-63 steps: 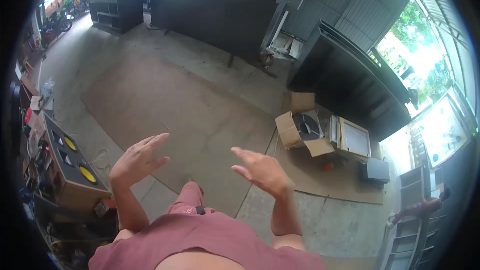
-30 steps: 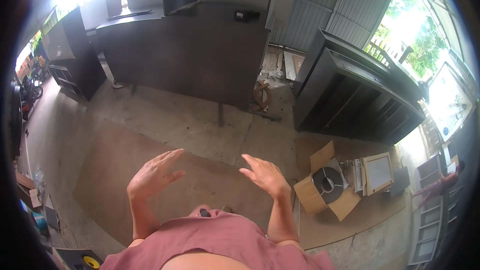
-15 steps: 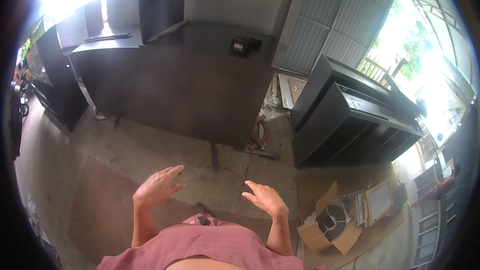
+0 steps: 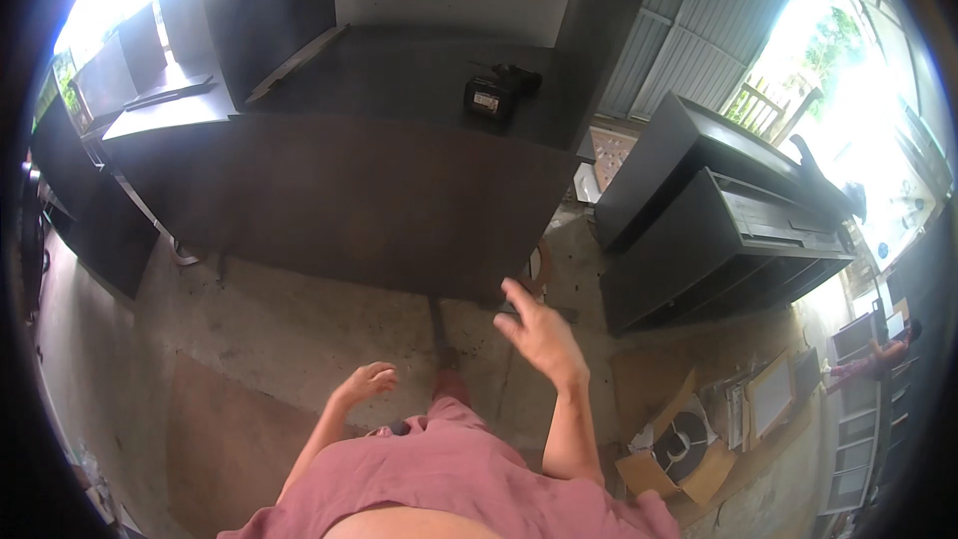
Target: The person picks up a power drill and drives screws into cabinet panels to assemble the wooden furniture.
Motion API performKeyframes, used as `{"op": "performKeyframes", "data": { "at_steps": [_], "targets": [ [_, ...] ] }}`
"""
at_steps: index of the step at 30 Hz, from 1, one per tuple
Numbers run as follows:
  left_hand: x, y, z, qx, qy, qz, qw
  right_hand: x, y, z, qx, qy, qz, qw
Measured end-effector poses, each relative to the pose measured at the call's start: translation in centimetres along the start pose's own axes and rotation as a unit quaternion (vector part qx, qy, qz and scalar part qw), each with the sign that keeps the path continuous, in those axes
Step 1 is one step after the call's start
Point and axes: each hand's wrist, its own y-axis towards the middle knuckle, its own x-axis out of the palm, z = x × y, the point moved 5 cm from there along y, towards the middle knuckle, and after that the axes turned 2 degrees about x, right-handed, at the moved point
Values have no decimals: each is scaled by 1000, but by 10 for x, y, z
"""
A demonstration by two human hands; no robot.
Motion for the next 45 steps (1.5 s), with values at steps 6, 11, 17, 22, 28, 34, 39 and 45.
{"op": "performKeyframes", "data": {
  "at_steps": [6, 11, 17, 22, 28, 34, 39, 45],
  "targets": [
    [-75, -11, -256, -291, -19, 357, 887, -78, 230, 34, -69, 163, 159, 971],
    [-105, -3, -237, -344, -440, 449, 698, -129, 445, 102, 45, 425, 95, 899],
    [-104, 135, -190, -227, -474, 423, 738, -123, 611, 154, 243, 507, 58, 825],
    [-118, 235, -176, -220, -236, 327, 888, -97, 681, 151, 282, 439, -17, 853],
    [-181, 268, -103, -250, -276, 307, 876, -87, 719, 180, 326, 433, 5, 841],
    [-260, 255, -88, -241, -279, 323, 872, -70, 709, 148, 309, 489, 27, 815],
    [-291, 241, -174, -192, -362, 297, 863, -49, 691, 152, 267, 532, 53, 802],
    [-334, 280, -143, -185, -346, 247, 886, -48, 630, 74, 131, 567, 179, 793]
  ]
}}
